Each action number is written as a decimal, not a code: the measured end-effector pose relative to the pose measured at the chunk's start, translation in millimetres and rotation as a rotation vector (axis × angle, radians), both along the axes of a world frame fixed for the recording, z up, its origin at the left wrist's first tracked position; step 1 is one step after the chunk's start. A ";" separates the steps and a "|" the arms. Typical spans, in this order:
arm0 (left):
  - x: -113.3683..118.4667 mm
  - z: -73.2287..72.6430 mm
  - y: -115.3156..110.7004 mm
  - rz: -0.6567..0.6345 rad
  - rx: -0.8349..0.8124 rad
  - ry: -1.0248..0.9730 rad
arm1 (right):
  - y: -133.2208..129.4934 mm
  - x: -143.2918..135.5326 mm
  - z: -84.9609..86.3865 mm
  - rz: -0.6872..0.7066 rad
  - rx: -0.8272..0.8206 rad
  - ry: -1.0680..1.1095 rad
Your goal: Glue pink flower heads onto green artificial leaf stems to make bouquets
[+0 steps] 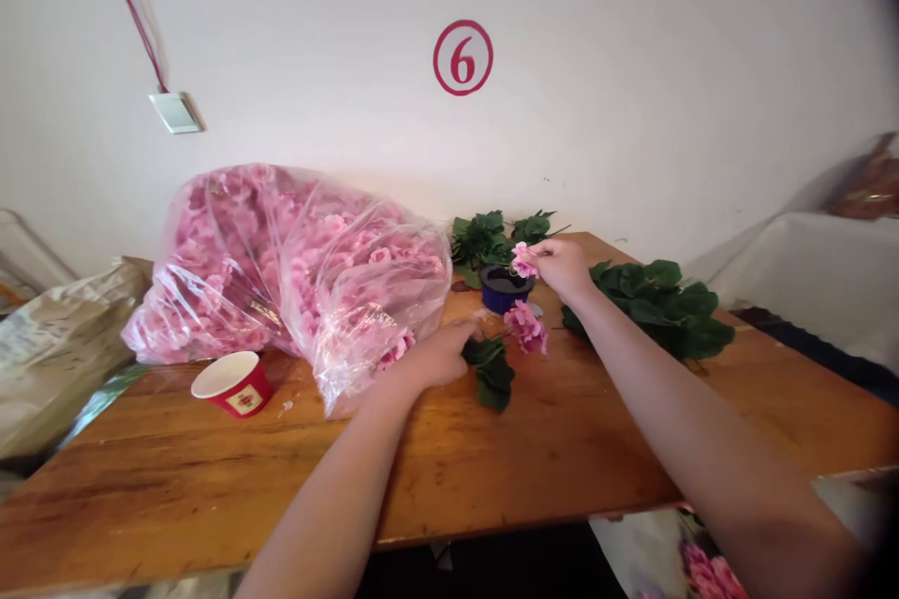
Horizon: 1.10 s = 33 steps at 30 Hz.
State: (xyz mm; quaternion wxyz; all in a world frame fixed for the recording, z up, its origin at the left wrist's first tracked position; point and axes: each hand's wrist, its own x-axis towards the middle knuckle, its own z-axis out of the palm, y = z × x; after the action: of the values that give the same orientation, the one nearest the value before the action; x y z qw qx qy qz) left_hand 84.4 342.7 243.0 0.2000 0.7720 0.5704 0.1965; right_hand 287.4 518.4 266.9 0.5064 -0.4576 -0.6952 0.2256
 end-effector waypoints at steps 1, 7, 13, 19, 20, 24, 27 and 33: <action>1.5 1.9 0.1 0.004 0.022 -0.045 | -2.7 1.0 -2.3 0.013 -0.015 0.066; -3.9 16.1 3.3 0.089 0.051 -0.514 | -10.7 8.1 -9.1 0.101 -0.108 0.368; -11.3 14.5 3.9 0.152 -0.291 -0.830 | -9.3 13.1 -12.6 0.113 -0.157 0.499; -2.9 -7.7 14.5 0.204 -0.478 -0.681 | -9.7 10.8 -21.4 0.102 -0.100 0.508; -1.6 -11.3 16.8 0.225 -0.456 -0.621 | -10.5 10.5 -22.1 0.101 -0.095 0.497; 0.5 -20.7 22.8 0.307 -0.384 -0.494 | -13.2 11.1 -22.9 0.077 -0.095 0.438; 0.8 -25.0 27.2 0.346 -0.261 -0.528 | -13.3 12.2 -23.4 0.065 -0.108 0.420; 6.9 -30.4 36.2 0.426 -0.050 -0.740 | -8.2 13.0 -26.9 0.082 -0.092 0.405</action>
State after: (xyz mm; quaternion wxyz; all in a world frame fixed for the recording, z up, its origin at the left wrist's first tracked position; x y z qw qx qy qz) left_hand 91.3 378.9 212.6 0.3647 0.5094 0.6115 0.4834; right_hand 300.4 510.2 240.0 0.6047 -0.3968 -0.5863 0.3648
